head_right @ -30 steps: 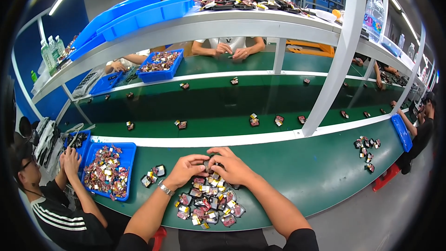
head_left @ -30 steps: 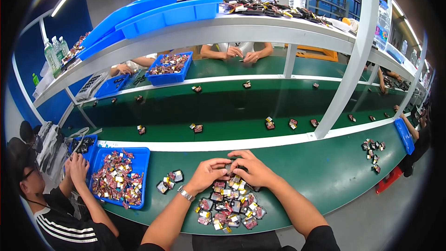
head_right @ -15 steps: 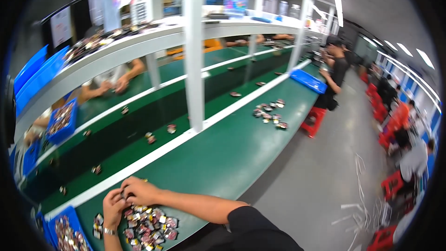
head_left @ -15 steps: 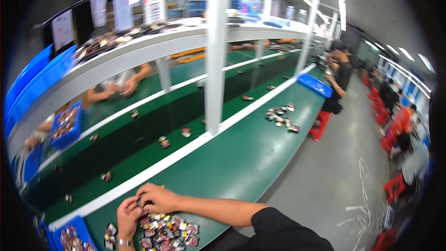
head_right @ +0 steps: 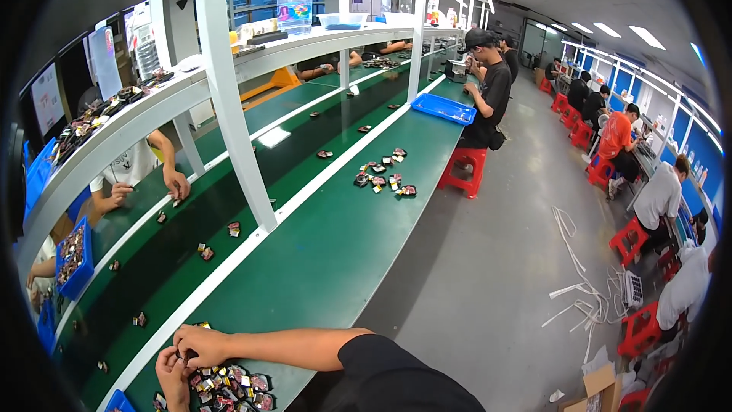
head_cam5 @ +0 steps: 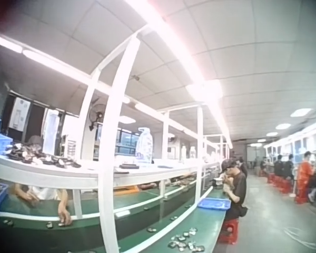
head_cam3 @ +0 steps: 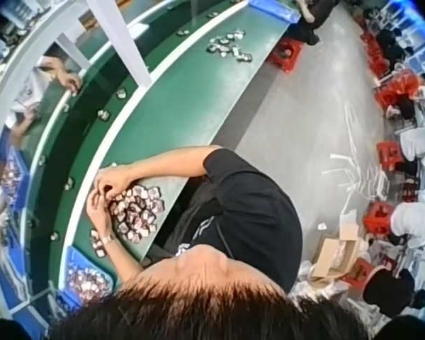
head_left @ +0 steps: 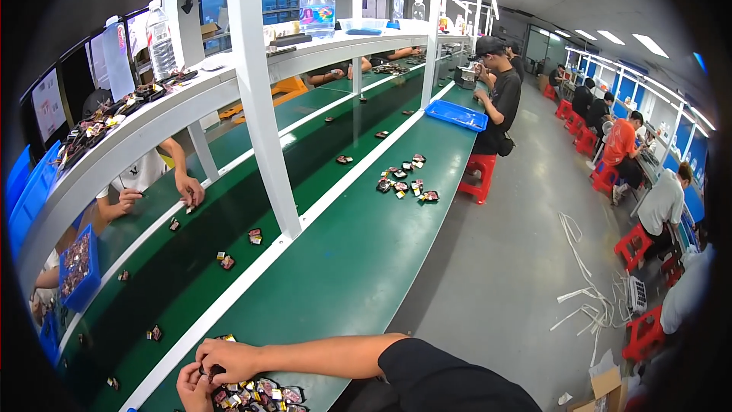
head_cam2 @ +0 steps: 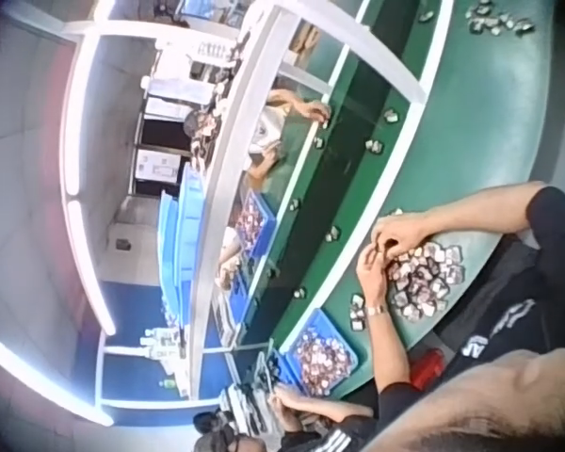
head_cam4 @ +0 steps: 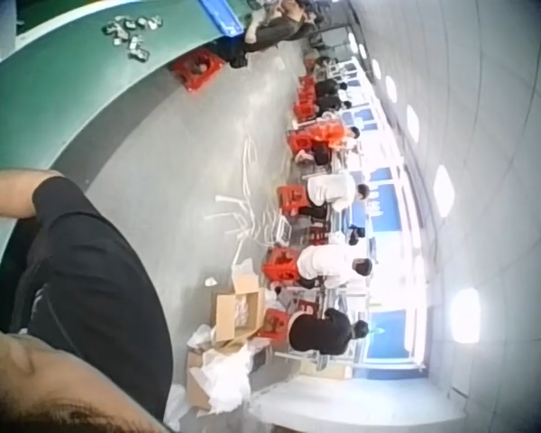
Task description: Sorting small electronic components on a factory production line.
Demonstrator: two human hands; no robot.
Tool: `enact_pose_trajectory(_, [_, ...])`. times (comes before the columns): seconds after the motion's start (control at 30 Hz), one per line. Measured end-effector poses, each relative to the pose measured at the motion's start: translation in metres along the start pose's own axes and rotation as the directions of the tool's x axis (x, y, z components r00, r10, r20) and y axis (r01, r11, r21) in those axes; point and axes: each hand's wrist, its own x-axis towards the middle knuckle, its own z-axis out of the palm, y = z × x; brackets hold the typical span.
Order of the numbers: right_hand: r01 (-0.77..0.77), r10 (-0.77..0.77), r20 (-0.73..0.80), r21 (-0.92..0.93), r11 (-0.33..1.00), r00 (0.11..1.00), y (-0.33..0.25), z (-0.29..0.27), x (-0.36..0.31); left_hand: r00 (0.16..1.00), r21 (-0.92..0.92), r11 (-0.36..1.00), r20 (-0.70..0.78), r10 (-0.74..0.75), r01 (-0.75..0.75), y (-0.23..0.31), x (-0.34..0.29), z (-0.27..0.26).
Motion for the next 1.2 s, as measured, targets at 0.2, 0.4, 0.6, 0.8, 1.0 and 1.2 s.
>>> enact_pose_trajectory(0.2, [0.017, -0.017, 0.02, -0.01, 1.0, 1.0, -0.004, 0.001, 0.002, 0.997, 0.034, 0.999, -0.065, 0.034, -0.032, -0.009, 0.002, -0.004])
enact_pose_trajectory(0.4, [0.044, -0.057, -0.087, -0.144, 0.989, 0.995, -0.011, -0.002, 0.006, 0.994, 0.037, 0.996, -0.08, 0.078, -0.076, -0.001, 0.001, 0.006])
enact_pose_trajectory(0.6, [0.009, -0.036, -0.103, -0.255, 0.967, 0.994, -0.017, -0.007, 0.003, 0.998, -0.12, 0.992, 0.057, 0.038, -0.031, -0.005, 0.005, 0.004])
enact_pose_trajectory(0.8, [0.037, -0.059, -0.085, -0.246, 0.969, 0.995, -0.022, 0.005, 0.008, 0.999, -0.164, 0.986, 0.04, 0.015, -0.008, 0.0, -0.005, -0.003])
enact_pose_trajectory(1.0, [0.015, -0.043, -0.102, -0.258, 0.966, 0.994, -0.023, 0.006, 0.006, 0.997, -0.222, 0.975, 0.07, 0.032, -0.016, -0.006, -0.001, -0.003])
enact_pose_trajectory(1.2, [0.004, -0.027, -0.104, -0.215, 0.977, 0.994, -0.022, 0.005, 0.005, 0.997, -0.204, 0.979, 0.071, 0.024, -0.009, -0.004, 0.0, -0.002])
